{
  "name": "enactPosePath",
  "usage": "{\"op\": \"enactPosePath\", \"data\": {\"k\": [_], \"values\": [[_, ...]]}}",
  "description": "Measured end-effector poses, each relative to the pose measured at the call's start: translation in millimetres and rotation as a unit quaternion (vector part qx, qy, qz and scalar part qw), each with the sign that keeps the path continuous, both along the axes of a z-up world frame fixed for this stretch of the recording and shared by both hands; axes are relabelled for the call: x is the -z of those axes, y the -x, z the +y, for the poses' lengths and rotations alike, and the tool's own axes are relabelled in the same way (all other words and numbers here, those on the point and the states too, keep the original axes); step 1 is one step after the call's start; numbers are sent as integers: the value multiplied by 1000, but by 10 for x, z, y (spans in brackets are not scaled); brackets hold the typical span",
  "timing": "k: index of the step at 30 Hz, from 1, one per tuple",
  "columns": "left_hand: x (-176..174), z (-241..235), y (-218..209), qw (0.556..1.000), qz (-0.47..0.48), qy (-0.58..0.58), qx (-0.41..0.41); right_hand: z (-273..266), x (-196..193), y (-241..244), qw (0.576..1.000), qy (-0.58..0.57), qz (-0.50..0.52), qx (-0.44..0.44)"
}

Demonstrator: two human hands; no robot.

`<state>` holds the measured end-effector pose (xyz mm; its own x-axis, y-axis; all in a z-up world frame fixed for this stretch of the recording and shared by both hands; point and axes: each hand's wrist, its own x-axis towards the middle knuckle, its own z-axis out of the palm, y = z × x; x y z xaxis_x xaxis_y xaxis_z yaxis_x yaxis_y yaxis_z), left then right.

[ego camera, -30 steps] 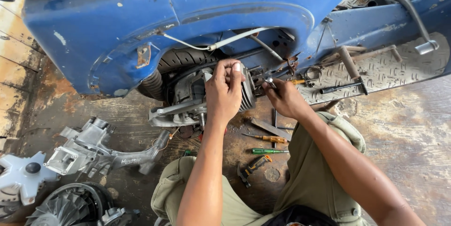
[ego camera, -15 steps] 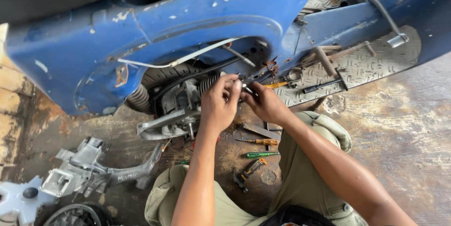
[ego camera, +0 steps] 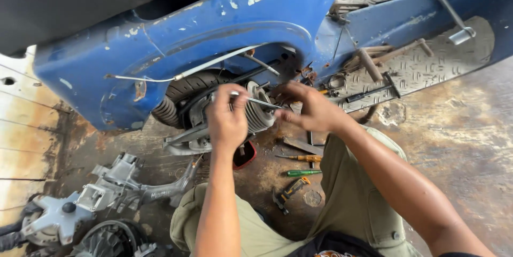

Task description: Repairing a scooter engine by disassembling components using a wrench and screwdriver

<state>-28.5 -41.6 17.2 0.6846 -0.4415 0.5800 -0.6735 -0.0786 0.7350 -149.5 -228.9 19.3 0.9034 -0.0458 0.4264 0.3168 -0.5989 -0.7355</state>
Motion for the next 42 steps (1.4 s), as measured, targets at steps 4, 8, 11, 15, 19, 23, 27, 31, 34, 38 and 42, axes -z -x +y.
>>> {"op": "enactPosePath", "data": {"k": [4, 8, 11, 15, 19, 23, 27, 31, 34, 38, 42], "values": [[-286, 387, -139, 993, -11, 92, -73, -37, 371, -256, 999, 25, 17, 17], [-89, 426, -247, 993, 8, 80, -84, 31, 612, -363, 1000, 17, 5, 7], [-30, 449, -304, 993, 24, 78, -83, 102, 601, -382, 1000, 19, -8, -1], [30, 550, -417, 992, 41, 65, -97, 142, 633, -396, 1000, 7, -19, -3], [70, 618, -459, 990, 66, 65, -111, 157, 720, -425, 1000, -10, -11, 9], [-6, 547, -359, 992, 55, 65, -94, 142, 772, -437, 1000, -7, 10, 25], [-50, 451, -239, 996, 7, 33, -77, 166, 729, -407, 999, 18, 16, 26], [-21, 321, -97, 998, -29, 16, -61, 165, 535, -292, 996, 75, -12, 36], [-25, 201, 32, 1000, -17, -15, -9, 11, 426, -105, 994, 100, -10, 41], [-31, 19, 256, 996, 35, -74, 40, -419, 247, 390, 991, 77, 18, 108], [107, -207, 404, 988, 85, -92, 87, -972, 289, 908, 974, -44, 78, 209]]}}
